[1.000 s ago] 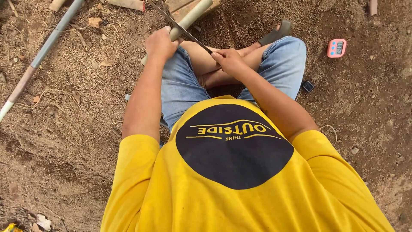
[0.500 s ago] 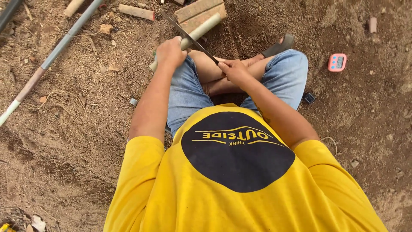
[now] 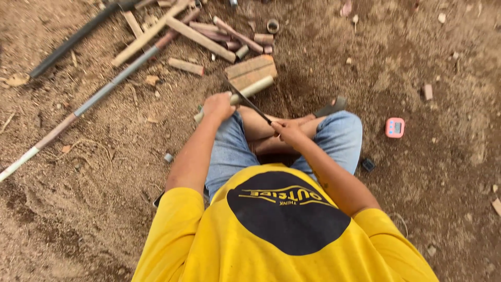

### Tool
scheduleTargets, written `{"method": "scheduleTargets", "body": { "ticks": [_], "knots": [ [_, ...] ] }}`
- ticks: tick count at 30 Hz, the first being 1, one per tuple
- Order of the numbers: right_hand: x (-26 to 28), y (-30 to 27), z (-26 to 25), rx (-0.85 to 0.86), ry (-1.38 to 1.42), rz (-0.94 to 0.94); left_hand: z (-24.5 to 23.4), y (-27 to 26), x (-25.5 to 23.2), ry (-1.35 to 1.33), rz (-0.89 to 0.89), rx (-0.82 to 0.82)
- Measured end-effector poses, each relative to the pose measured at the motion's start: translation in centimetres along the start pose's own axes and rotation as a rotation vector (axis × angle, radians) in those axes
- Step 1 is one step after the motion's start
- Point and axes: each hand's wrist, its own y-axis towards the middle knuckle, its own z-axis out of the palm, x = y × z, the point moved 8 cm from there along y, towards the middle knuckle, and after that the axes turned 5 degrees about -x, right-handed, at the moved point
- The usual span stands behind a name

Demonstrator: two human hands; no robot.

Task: The person sits cross-legged on the ground and uses a hacksaw to cut a short piece of light-colored pipe resting on a wooden block. The person holds the pipe with their left hand and saws with their right hand, repeating the motion until the cut is complete.

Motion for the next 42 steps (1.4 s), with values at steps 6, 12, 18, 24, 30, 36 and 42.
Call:
{"method": "scheduleTargets", "body": {
  "ticks": [6, 12, 18, 24, 30, 36, 42],
  "knots": [
    [-2.2, 5.1, 1.9, 0.007, 0.025, -0.057, -3.3, -1.9, -0.6, -0.127, -0.092, 0.082],
    [-3.0, -0.2, -2.4, 0.020, 0.065, 0.008, -7.4, -3.8, -1.2, -0.217, -0.131, 0.131],
    [-2.5, 1.9, -0.2, 0.065, 0.103, 0.081, -3.9, -2.4, -0.8, -0.078, -0.066, 0.082],
    [-0.1, 3.3, 2.1, 0.034, 0.153, -0.016, -4.1, -2.4, -0.1, -0.128, -0.073, 0.048],
    [-1.9, 0.2, -1.5, 0.068, 0.207, 0.045, -5.4, -2.4, 0.5, -0.208, -0.115, 0.044],
    [-4.8, 2.0, -0.9, 0.068, 0.212, 0.046, -5.3, -2.8, -0.3, -0.133, -0.051, 0.053],
    [1.8, -0.1, 1.8, 0.066, 0.227, 0.027, -3.5, -1.9, 0.4, -0.142, -0.048, 0.043]
  ]
}}
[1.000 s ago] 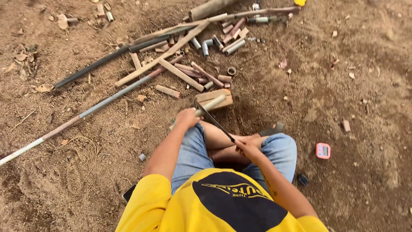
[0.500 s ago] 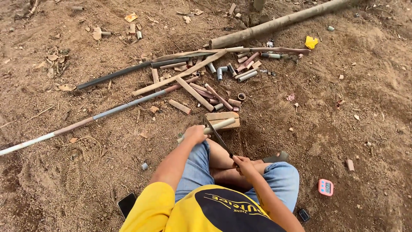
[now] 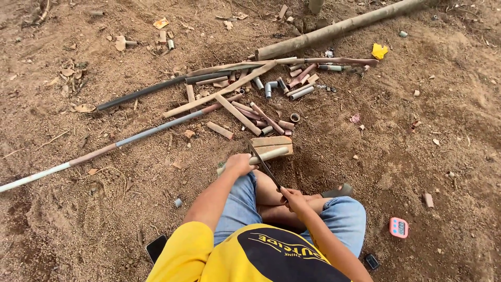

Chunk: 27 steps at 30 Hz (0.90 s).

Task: The person sits cross-legged on the ground and uses a hacksaw to cut a short piece of light-colored pipe resting on a wooden block. The person holds the pipe with their left hand and saws with their right hand, repeating the motion until the cut is complete.

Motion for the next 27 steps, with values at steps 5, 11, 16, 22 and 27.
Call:
{"method": "scheduleTargets", "body": {
  "ticks": [5, 11, 16, 22, 27],
  "knots": [
    [-0.8, -1.3, -2.0, -0.025, 0.029, 0.001, -1.5, -0.9, -0.6, -0.029, -0.041, 0.007],
    [-7.6, 2.1, -5.6, -0.053, -0.006, 0.022, 0.1, 0.3, 0.3, -0.017, -0.043, 0.024],
    [-3.0, 1.6, -2.7, -0.044, -0.080, -0.016, 0.0, 0.1, -0.7, 0.031, 0.017, 0.007],
    [-1.7, 0.5, -1.3, -0.012, 0.021, 0.027, 0.0, 0.2, -0.1, 0.012, -0.037, 0.005],
    [-6.5, 1.8, -4.5, -0.017, 0.027, 0.069, -1.2, -0.1, -0.3, -0.014, -0.074, 0.030]
  ]
}}
